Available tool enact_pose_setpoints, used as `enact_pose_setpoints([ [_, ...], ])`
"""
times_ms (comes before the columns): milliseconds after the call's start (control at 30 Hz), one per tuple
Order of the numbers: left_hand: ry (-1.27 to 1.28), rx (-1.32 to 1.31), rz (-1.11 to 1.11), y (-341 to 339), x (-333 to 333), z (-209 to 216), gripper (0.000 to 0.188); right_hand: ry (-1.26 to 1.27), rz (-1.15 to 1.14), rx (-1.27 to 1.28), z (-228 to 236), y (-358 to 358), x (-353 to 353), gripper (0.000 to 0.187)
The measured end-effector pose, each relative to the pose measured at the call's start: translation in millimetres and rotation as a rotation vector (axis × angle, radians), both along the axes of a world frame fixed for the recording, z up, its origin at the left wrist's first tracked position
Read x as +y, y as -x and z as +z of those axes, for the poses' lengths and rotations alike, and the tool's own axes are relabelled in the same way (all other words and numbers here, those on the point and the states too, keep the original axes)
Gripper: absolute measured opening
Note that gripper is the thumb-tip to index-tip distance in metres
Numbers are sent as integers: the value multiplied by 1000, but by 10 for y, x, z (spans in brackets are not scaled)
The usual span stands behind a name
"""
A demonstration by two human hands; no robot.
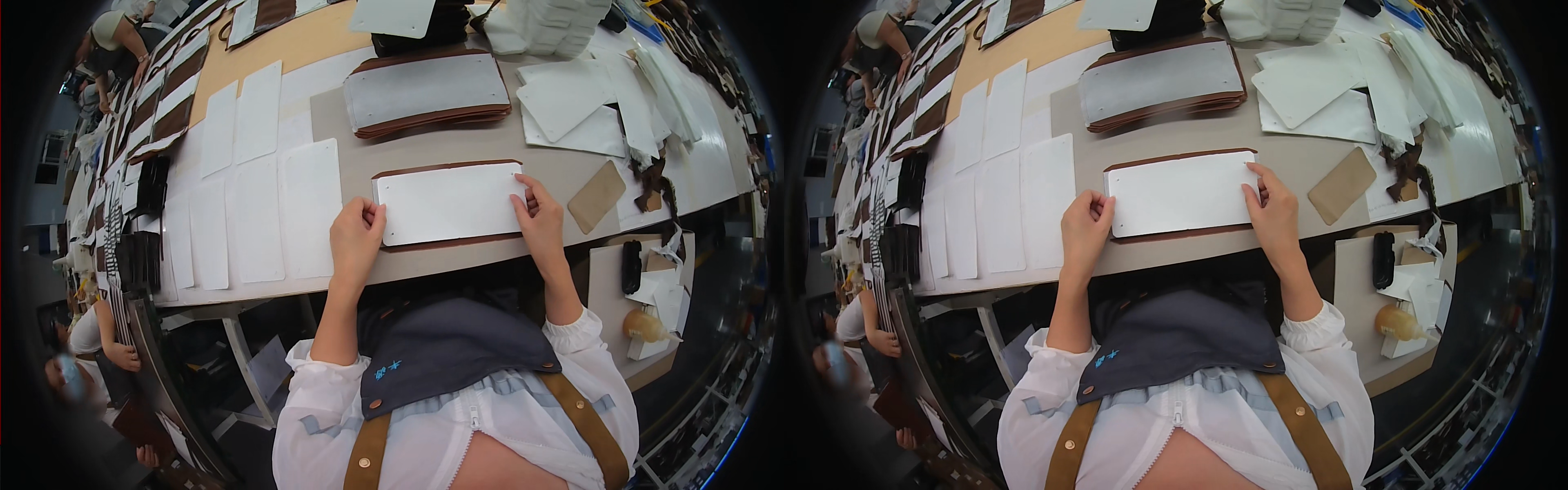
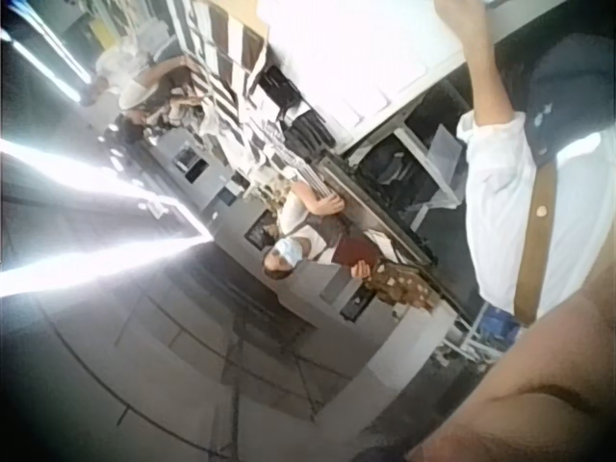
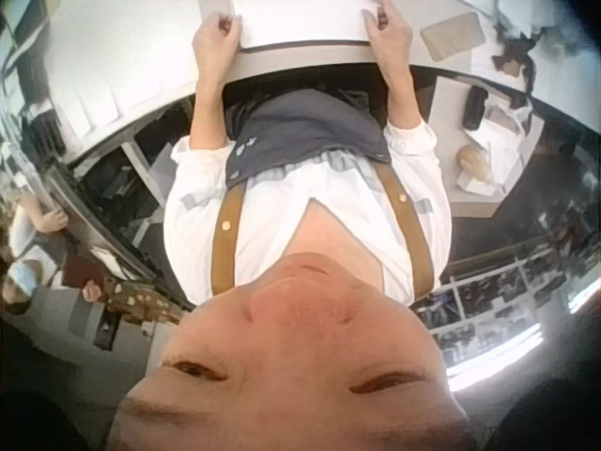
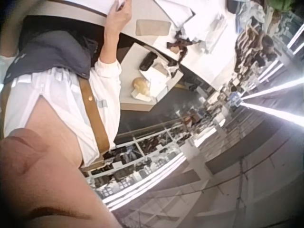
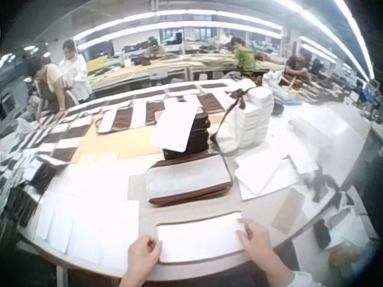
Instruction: The person repeatedly picks up white rectangular sheets and places them onto brown rectangular sheets on a table. They smooth the white sheets down with their hands and then move the completed pairs to a growing stack on the right side of the table.
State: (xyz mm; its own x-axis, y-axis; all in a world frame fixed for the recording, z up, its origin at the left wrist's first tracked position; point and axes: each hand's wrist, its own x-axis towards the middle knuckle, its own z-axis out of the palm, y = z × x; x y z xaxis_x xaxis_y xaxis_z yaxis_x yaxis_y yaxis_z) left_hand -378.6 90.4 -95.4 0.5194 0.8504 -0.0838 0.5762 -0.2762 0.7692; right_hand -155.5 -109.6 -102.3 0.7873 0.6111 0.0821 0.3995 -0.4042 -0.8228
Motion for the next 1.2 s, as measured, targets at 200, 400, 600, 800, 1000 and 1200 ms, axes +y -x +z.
enact_pose_setpoints([
  [200, -25, -4, -12, 1, 9, -38, 18, -9, 0, -8, -28, -8, -12, 33],
  [400, -51, 18, -20, -1, 9, -40, 18, -12, -1, -8, -21, -3, -7, 33],
  [600, -83, 23, -28, -4, 13, -59, 19, 4, 10, -20, 13, 2, -7, 33],
  [800, -62, 52, -31, -21, 16, -40, 19, 89, 26, -123, 91, -5, -16, 35],
  [1000, -65, 42, -30, -22, 8, -27, 20, 130, 27, -140, 98, -16, -17, 33],
  [1200, -79, 35, -25, -23, 10, -39, 19, 90, 37, -138, 57, -58, -46, 27],
])
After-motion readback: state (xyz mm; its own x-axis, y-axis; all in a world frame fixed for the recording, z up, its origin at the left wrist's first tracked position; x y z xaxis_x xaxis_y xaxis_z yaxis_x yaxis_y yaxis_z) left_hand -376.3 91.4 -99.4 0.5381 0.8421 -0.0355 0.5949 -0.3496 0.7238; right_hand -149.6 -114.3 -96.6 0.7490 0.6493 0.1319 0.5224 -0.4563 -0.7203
